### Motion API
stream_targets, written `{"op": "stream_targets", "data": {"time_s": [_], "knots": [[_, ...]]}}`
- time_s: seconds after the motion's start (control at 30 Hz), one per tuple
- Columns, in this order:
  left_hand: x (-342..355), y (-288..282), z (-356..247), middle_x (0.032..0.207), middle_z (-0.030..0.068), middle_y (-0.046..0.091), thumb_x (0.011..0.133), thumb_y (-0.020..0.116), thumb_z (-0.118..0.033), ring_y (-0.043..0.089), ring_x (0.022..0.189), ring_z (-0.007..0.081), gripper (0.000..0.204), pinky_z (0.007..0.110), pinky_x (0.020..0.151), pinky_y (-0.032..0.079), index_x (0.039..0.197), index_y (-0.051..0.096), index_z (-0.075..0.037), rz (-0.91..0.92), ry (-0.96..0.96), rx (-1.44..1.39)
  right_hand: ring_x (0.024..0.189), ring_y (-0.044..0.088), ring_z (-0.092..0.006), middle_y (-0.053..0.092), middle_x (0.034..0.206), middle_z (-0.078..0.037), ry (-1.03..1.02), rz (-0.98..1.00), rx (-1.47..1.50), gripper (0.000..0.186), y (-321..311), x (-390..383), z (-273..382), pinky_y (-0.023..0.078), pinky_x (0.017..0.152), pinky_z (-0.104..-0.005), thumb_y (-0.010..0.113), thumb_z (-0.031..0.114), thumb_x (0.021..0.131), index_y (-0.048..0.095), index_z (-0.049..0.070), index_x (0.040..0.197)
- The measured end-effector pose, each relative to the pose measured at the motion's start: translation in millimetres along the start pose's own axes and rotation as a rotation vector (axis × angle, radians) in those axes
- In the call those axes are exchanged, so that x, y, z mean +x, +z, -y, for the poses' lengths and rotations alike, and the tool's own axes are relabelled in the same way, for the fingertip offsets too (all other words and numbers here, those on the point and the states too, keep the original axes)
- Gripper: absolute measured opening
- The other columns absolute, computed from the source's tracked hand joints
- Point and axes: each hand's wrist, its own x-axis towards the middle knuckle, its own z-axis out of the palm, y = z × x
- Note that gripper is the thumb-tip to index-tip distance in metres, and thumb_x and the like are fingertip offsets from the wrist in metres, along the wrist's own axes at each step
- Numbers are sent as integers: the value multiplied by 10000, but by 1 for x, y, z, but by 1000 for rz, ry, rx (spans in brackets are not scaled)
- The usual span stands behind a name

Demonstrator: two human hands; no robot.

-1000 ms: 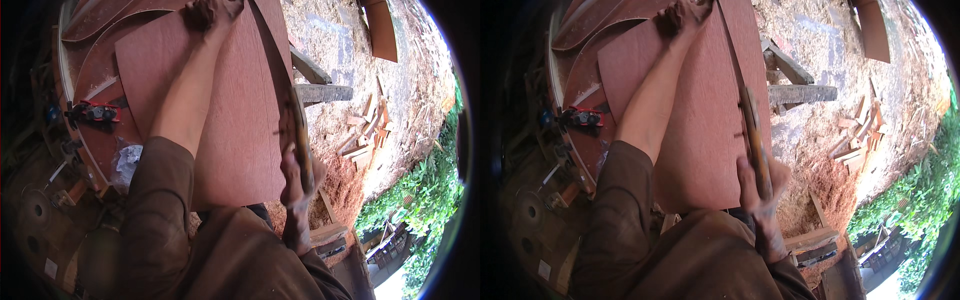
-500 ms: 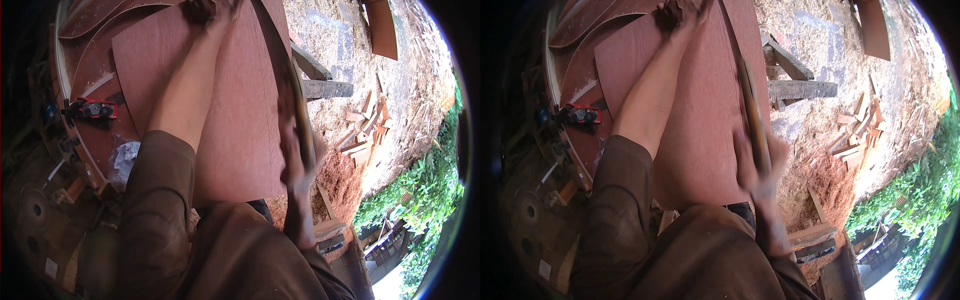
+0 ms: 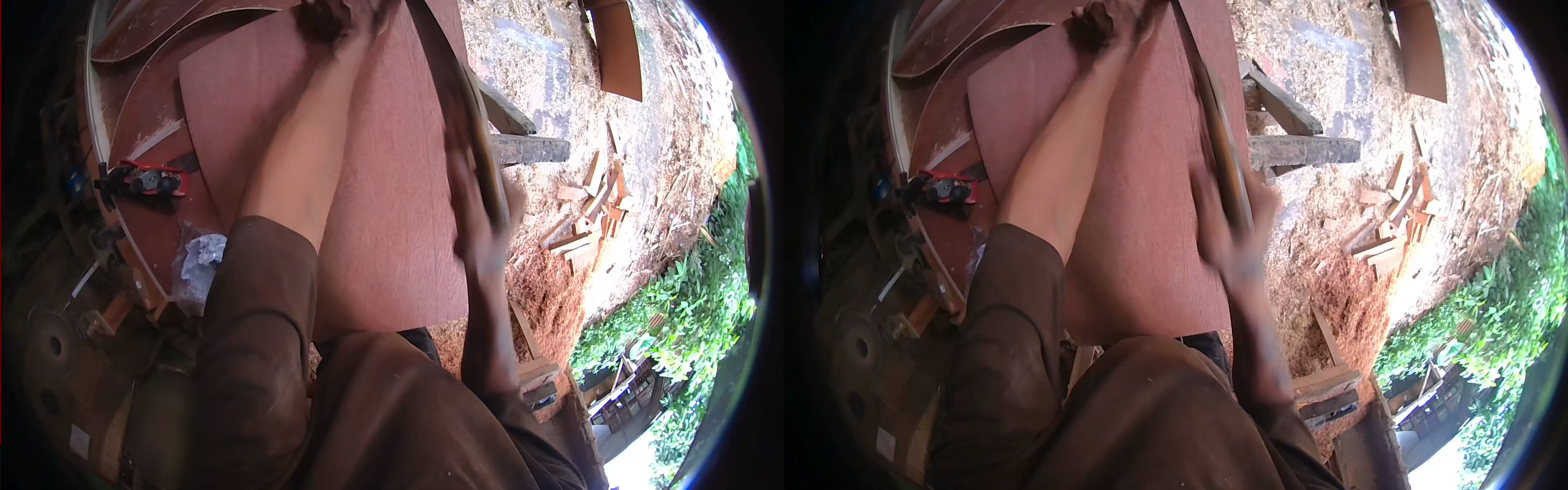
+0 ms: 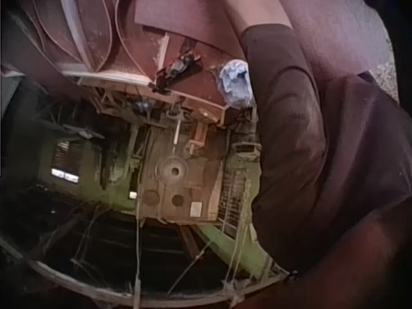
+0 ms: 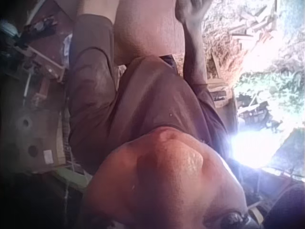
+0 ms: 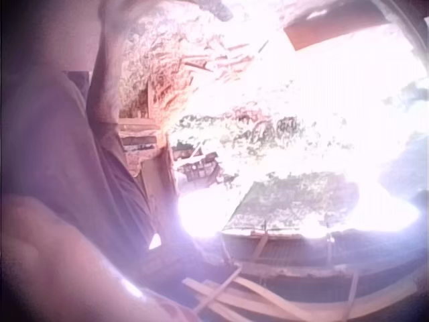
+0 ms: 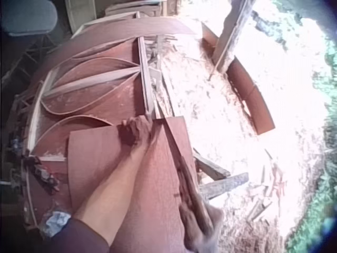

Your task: Measuring, marking, and sawing a piece of plywood with a hand saw.

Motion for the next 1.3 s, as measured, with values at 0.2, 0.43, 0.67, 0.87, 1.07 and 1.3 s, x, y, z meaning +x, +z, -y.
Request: {"op": "stream_targets", "data": {"time_s": [0.2, 0.43, 0.67, 0.87, 1.07, 1.3], "knots": [[-3, 3, 2, 770, 189, 702, 856, 603, -641, 663, 809, 363, 550, 526, 866, 437, 707, 701, -120, -45, 12, 6, 546, 512, -58, 591, 595, -29, -33, 35, -5, 313, 7, 10, -12, 392, 498, -256, 645, 210, 977, 732, -55, 1119], [-4, 7, 4, 755, 186, 697, 860, 609, -616, 662, 795, 360, 528, 528, 861, 439, 691, 692, -123, -66, 12, 2, 612, 511, -26, 705, 815, -87, -140, 79, 22, 366, -16, -24, 3, 384, 514, -231, 629, 145, 982, 671, -85, 1264], [-3, 5, 1, 740, 182, 692, 864, 616, -592, 661, 782, 357, 508, 530, 856, 441, 675, 683, -125, -85, 20, 0, 633, 482, -23, 687, 756, -48, 19, 78, 49, 387, -13, -24, -13, 369, 520, -237, 642, 146, 987, 658, -81, 1299], [-5, 3, 5, 727, 178, 687, 868, 621, -571, 660, 770, 355, 492, 532, 852, 444, 662, 676, -128, -87, 25, 1, 566, 474, -23, 678, 778, -71, -170, 51, -8, 400, -24, -48, -14, 347, 475, -251, 607, 88, 967, 638, -81, 1329], [-3, 1, 5, 714, 175, 683, 871, 626, -550, 659, 759, 352, 478, 534, 847, 446, 648, 668, -130, -101, 33, 2, 573, 476, -43, 578, 634, -6, -86, 50, 23, 349, 13, 43, -11, 357, 491, -267, 644, 176, 993, 686, -58, 1249], [-1, 6, 6, 699, 171, 678, 876, 632, -526, 657, 745, 349, 463, 536, 842, 448, 633, 660, -133, -111, 33, 4, 973, 687, -163, 681, 1225, -278, -127, 19, 93, 304, -36, -73, -10, 526, 748, -291, 588, 125, 988, 673, -131, 1128]]}}
